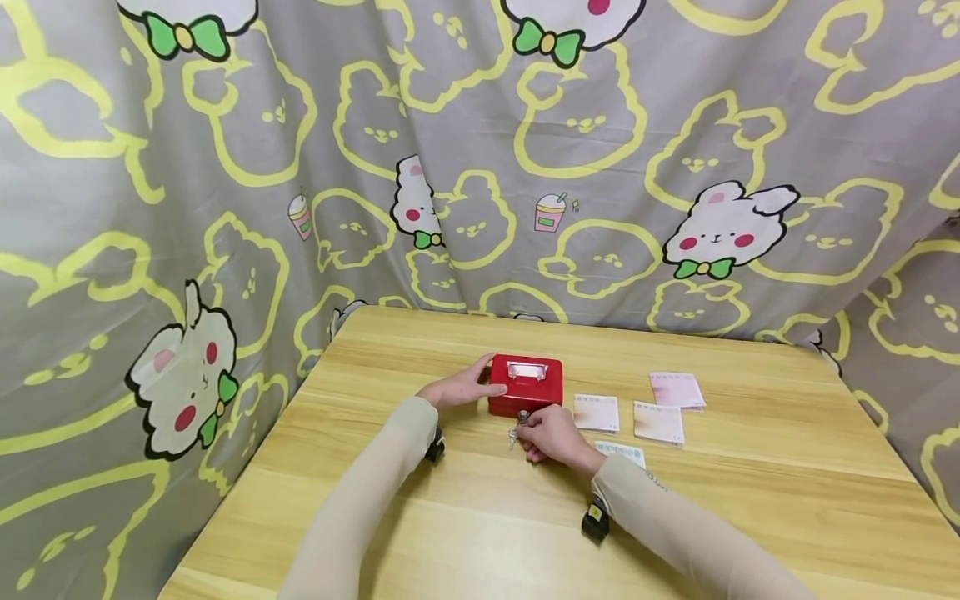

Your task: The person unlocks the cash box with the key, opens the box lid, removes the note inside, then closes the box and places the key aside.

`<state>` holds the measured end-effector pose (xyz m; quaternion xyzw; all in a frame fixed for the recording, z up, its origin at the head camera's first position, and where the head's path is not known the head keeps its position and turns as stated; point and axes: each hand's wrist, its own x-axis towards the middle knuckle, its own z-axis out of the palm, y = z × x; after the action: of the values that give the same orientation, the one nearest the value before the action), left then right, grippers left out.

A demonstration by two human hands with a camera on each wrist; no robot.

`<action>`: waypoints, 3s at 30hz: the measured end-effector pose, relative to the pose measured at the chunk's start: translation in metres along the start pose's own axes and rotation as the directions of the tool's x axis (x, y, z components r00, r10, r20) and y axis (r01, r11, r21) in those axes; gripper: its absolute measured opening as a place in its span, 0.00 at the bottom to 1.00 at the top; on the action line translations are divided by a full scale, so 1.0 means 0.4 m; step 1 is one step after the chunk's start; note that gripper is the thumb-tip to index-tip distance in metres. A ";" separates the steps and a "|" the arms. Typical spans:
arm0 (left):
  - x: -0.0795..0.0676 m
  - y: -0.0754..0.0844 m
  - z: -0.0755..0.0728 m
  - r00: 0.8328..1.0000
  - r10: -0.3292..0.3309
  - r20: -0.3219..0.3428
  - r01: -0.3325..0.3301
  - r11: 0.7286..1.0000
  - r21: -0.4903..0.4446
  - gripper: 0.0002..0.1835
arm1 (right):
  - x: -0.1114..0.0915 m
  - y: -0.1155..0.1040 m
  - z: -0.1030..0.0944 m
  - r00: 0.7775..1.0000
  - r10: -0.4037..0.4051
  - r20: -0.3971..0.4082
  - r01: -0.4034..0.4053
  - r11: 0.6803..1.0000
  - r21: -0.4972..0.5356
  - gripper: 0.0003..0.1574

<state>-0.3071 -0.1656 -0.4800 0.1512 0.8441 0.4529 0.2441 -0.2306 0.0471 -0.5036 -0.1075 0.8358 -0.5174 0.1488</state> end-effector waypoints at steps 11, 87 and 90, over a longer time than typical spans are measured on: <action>-0.001 -0.002 -0.002 1.000 0.010 0.004 -0.010 1.000 -0.010 0.49 | -0.006 -0.002 -0.004 0.999 -0.033 0.006 0.033 0.995 -0.092 0.16; -0.005 0.001 0.002 0.999 0.051 0.004 -0.051 0.999 -0.018 0.47 | -0.007 -0.007 0.006 0.937 0.347 0.049 -0.285 0.675 0.681 0.14; -0.005 0.002 0.001 0.999 0.050 0.003 -0.050 0.999 -0.016 0.47 | -0.008 -0.005 0.006 0.947 0.321 0.002 -0.266 0.782 0.563 0.11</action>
<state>-0.3052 -0.1659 -0.4791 0.1710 0.8360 0.4652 0.2353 -0.2268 0.0450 -0.5023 0.0964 0.6614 -0.7128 0.2127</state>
